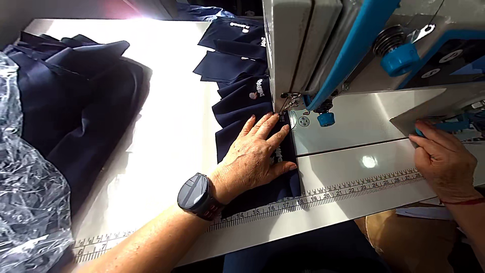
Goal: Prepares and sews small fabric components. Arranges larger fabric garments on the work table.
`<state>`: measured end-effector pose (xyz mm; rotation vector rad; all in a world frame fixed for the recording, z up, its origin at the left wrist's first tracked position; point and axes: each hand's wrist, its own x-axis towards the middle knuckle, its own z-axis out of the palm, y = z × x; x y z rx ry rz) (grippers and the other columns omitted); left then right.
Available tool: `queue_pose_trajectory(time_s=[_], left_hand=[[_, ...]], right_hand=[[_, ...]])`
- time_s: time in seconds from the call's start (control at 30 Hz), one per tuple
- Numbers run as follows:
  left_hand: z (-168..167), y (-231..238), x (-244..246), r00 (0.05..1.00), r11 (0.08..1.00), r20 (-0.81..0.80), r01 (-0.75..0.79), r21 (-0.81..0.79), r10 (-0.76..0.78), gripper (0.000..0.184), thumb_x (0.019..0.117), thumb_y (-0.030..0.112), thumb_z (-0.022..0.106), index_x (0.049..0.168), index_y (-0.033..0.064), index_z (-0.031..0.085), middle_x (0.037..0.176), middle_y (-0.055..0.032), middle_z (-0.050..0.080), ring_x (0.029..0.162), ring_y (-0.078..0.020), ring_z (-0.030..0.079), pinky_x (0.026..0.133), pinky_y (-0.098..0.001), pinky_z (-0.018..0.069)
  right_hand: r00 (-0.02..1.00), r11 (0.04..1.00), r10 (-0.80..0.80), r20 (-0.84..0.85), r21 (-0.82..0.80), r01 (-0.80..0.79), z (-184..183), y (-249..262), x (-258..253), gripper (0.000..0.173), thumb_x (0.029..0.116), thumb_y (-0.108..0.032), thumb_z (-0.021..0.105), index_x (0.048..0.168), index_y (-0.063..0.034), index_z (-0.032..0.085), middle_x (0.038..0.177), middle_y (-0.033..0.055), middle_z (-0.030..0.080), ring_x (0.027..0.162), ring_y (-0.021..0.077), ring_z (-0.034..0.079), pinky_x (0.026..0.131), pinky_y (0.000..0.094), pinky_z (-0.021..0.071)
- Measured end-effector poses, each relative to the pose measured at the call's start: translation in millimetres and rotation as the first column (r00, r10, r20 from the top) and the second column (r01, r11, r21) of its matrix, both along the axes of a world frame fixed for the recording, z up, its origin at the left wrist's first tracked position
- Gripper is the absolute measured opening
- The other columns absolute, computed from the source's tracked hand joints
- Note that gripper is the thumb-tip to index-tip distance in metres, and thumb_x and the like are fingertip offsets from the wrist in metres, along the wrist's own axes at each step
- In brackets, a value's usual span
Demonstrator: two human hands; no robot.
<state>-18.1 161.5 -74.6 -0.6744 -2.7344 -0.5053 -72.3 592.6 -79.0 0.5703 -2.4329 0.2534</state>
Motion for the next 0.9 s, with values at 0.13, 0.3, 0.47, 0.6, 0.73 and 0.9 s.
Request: queue_pose_trajectory(time_s=[0.13, 0.3, 0.47, 0.6, 0.73, 0.9], left_hand=[[1, 3, 4, 1.0, 0.999, -0.02, -0.021, -0.033, 0.02, 0.08, 0.0919, 0.072, 0.044, 0.138, 0.0105, 0.065, 0.148, -0.0252, 0.053, 0.142, -0.0403, 0.048, 0.113, -0.0658, 0.0336], [5, 15, 26, 1.0, 0.998, -0.013, -0.015, -0.065, 0.015, 0.079, 0.0997, 0.066, 0.036, 0.139, 0.003, 0.062, 0.149, -0.022, 0.053, 0.145, -0.037, 0.044, 0.119, -0.0612, 0.0289], [-3, 1, 42, 0.989, 0.989, 0.022, 0.148, 0.023, -0.149, 0.109, 0.086, 0.088, 0.03, 0.143, -0.0012, 0.055, 0.153, -0.0193, 0.051, 0.146, -0.0326, 0.044, 0.119, -0.0576, 0.0309], [-2, -11, 35, 0.971, 0.97, 0.017, 0.238, 0.055, -0.24, 0.102, 0.0807, 0.089, 0.041, 0.127, 0.0005, 0.063, 0.15, -0.0201, 0.053, 0.145, -0.0325, 0.045, 0.117, -0.0555, 0.0333], [-3, -12, 34, 0.966, 0.965, 0.012, 0.26, -0.026, -0.26, 0.099, 0.0815, 0.088, 0.04, 0.134, 0.0081, 0.065, 0.154, -0.0202, 0.048, 0.146, -0.0339, 0.043, 0.118, -0.0569, 0.0314], [-5, -10, 35, 0.965, 0.964, -0.004, 0.262, -0.037, -0.263, 0.093, 0.0826, 0.087, 0.038, 0.135, 0.0162, 0.067, 0.154, -0.0239, 0.047, 0.146, -0.0382, 0.043, 0.117, -0.0606, 0.0309]], right_hand=[[0.992, 0.998, 0.061, -0.113, -0.025, -0.064, 6, -20, 4, 0.035, 0.1005, -0.007, 0.046, 0.124, 0.0065, 0.068, 0.141, 0.0283, 0.059, 0.14, 0.0479, 0.047, 0.119, 0.0566, 0.0313], [0.849, 0.836, 0.525, -0.063, -0.146, -0.528, 15, -123, 62, 0.019, 0.0991, -0.018, 0.06, 0.103, -0.0064, 0.075, 0.117, 0.0121, 0.073, 0.121, 0.0276, 0.062, 0.107, 0.042, 0.0454], [0.782, 0.761, 0.619, 0.069, -0.297, -0.577, 12, -189, 86, 0.025, 0.0918, -0.01, 0.058, 0.106, -0.0025, 0.076, 0.106, 0.0106, 0.075, 0.105, 0.0209, 0.069, 0.096, 0.0358, 0.053], [0.837, 0.822, 0.524, 0.159, -0.353, -0.448, 6, -198, 94, 0.031, 0.0893, -0.008, 0.055, 0.113, 0.0004, 0.073, 0.106, 0.0103, 0.076, 0.103, 0.0197, 0.07, 0.094, 0.0331, 0.0534], [0.877, 0.859, 0.442, 0.191, -0.373, -0.352, 11, -193, 104, 0.032, 0.0869, -0.016, 0.061, 0.112, 0.001, 0.07, 0.108, 0.0118, 0.073, 0.101, 0.0177, 0.069, 0.089, 0.0293, 0.0555], [0.946, 0.946, 0.262, 0.189, -0.244, -0.213, 19, -215, 109, 0.059, 0.0796, -0.04, 0.071, 0.118, 0.0035, 0.062, 0.103, 0.0147, 0.063, 0.087, 0.0212, 0.061, 0.071, 0.0306, 0.0513]])
